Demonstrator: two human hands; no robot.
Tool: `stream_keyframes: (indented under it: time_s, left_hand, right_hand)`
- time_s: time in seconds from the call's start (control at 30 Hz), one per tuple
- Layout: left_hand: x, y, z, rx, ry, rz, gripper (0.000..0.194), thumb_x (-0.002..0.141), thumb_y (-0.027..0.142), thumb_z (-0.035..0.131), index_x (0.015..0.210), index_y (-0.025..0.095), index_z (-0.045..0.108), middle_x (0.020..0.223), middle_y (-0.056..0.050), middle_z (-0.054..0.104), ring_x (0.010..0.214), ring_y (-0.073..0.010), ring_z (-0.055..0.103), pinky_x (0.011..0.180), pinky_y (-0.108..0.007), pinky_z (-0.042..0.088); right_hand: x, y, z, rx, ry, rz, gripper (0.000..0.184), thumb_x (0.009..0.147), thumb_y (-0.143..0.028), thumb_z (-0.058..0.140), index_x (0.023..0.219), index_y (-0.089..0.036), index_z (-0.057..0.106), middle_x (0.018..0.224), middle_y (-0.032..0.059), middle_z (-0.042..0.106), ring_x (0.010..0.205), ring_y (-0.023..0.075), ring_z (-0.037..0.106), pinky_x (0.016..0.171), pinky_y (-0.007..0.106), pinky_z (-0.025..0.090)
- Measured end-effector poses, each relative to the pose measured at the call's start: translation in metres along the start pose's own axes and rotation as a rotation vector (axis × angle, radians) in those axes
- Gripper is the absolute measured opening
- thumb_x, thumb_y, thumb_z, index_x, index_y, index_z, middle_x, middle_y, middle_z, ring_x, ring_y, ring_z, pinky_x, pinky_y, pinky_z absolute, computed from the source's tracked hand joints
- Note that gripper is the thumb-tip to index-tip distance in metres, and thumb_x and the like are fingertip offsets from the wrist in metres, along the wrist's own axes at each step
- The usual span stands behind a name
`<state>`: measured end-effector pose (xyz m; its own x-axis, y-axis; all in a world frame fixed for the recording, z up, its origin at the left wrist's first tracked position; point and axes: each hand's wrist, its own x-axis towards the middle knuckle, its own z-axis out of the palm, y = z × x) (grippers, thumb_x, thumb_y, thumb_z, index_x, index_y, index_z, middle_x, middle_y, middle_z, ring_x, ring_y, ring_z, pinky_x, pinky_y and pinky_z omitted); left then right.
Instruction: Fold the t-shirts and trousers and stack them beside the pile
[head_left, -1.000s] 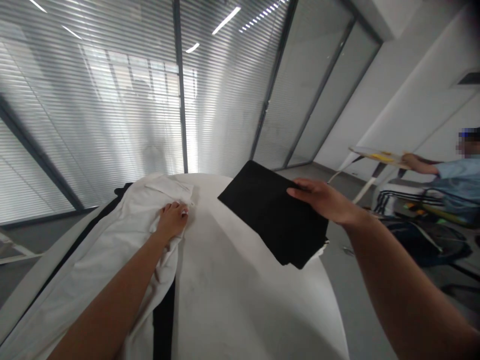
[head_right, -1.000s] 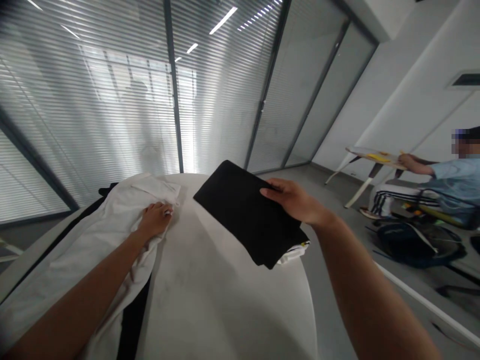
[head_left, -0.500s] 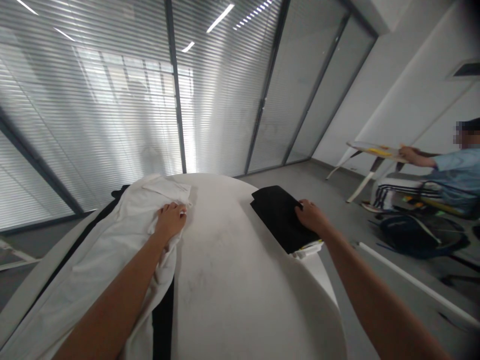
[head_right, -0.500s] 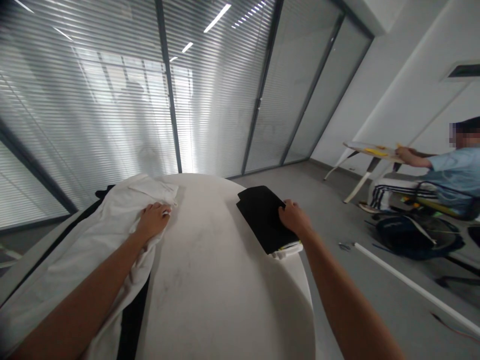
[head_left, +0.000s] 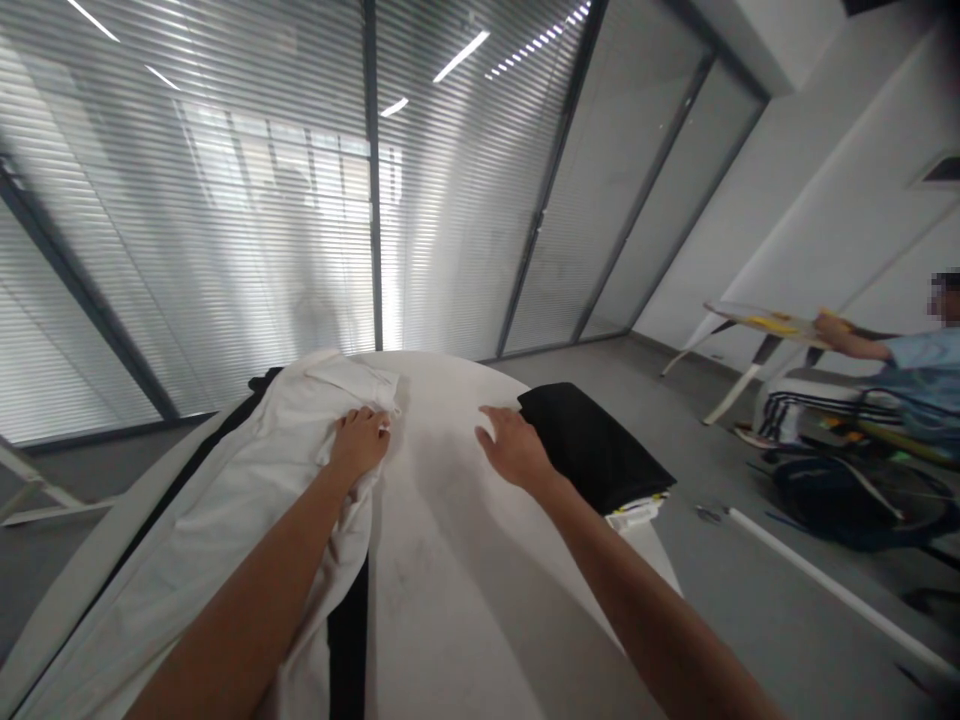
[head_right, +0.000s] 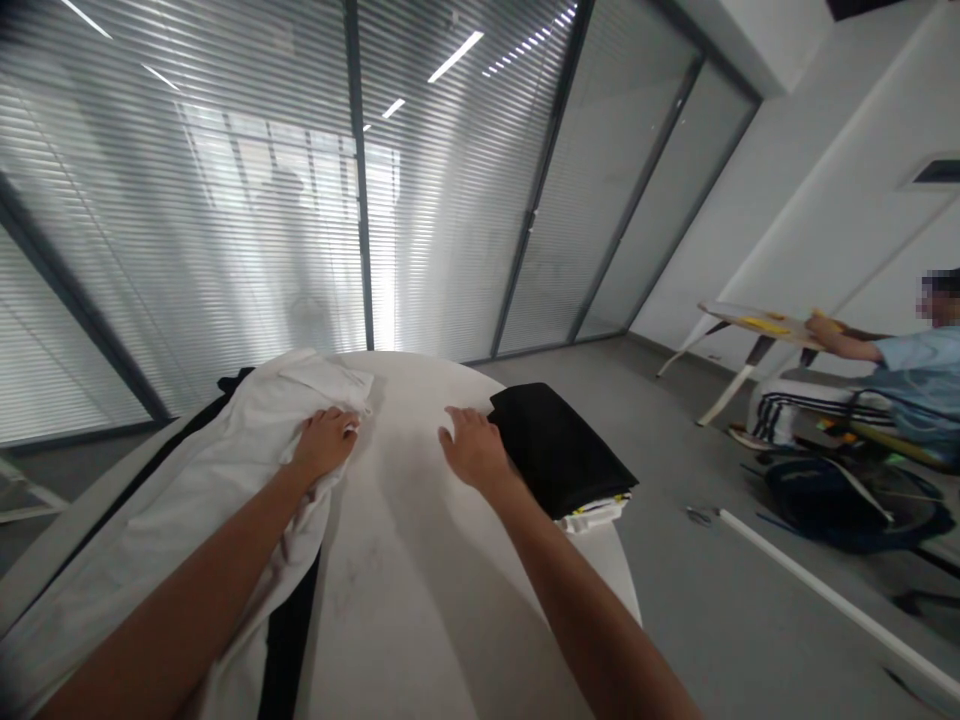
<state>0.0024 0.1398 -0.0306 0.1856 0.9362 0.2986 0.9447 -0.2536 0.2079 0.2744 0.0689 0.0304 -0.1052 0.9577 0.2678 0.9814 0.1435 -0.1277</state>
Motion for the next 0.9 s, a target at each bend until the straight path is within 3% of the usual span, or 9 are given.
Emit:
stream_keyframes:
  time_s: [0.1, 0.23, 0.63, 0.77, 0.9]
  left_hand:
    - [0.0, 0.0, 0.0, 0.008, 0.004, 0.001, 0.028, 0.085, 0.025, 0.048, 0.106, 0.024, 0.066, 0.11, -0.01, 0.062, 0.107, -0.0288, 0.051, 0.092, -0.044, 0.036]
    - [0.003, 0.0, 0.001, 0.027, 0.009, -0.012, 0.028, 0.084, 0.024, 0.049, 0.105, 0.024, 0.067, 0.108, -0.008, 0.062, 0.106, -0.0281, 0.051, 0.091, -0.043, 0.037]
    - [0.003, 0.009, -0.004, -0.034, 0.017, -0.039, 0.027, 0.084, 0.022, 0.048, 0.101, 0.025, 0.068, 0.108, -0.006, 0.064, 0.104, -0.0241, 0.056, 0.092, -0.039, 0.041]
    - [-0.004, 0.006, -0.023, -0.011, 0.045, -0.123, 0.03, 0.083, 0.022, 0.045, 0.106, 0.022, 0.065, 0.109, -0.008, 0.064, 0.102, -0.0231, 0.059, 0.089, -0.036, 0.044]
    - [-0.024, -0.024, -0.054, 0.111, -0.04, -0.273, 0.039, 0.084, 0.031, 0.044, 0.118, 0.019, 0.059, 0.11, -0.013, 0.063, 0.101, -0.0277, 0.062, 0.085, -0.039, 0.047]
  right_hand:
    - [-0.003, -0.025, 0.041, -0.055, -0.053, -0.026, 0.057, 0.098, -0.048, 0.031, 0.149, -0.022, 0.036, 0.152, 0.0121, 0.038, 0.139, 0.0297, 0.032, 0.111, 0.047, 0.025]
    - [-0.005, -0.03, 0.073, -0.089, -0.128, -0.037, 0.057, 0.098, -0.051, 0.028, 0.149, -0.026, 0.036, 0.156, 0.0107, 0.031, 0.142, 0.0319, 0.026, 0.112, 0.053, 0.019]
    - [-0.003, -0.019, 0.077, -0.034, -0.061, -0.064, 0.056, 0.098, -0.054, 0.028, 0.144, -0.026, 0.043, 0.152, 0.0118, 0.037, 0.139, 0.0317, 0.031, 0.11, 0.054, 0.021]
    - [-0.003, -0.017, 0.077, -0.023, -0.089, -0.061, 0.057, 0.097, -0.055, 0.028, 0.145, -0.027, 0.041, 0.153, 0.0113, 0.037, 0.14, 0.0316, 0.029, 0.11, 0.055, 0.02]
    - [-0.004, -0.017, 0.075, -0.03, -0.098, -0.055, 0.057, 0.098, -0.054, 0.027, 0.145, -0.026, 0.041, 0.154, 0.0122, 0.035, 0.14, 0.0318, 0.027, 0.111, 0.055, 0.018]
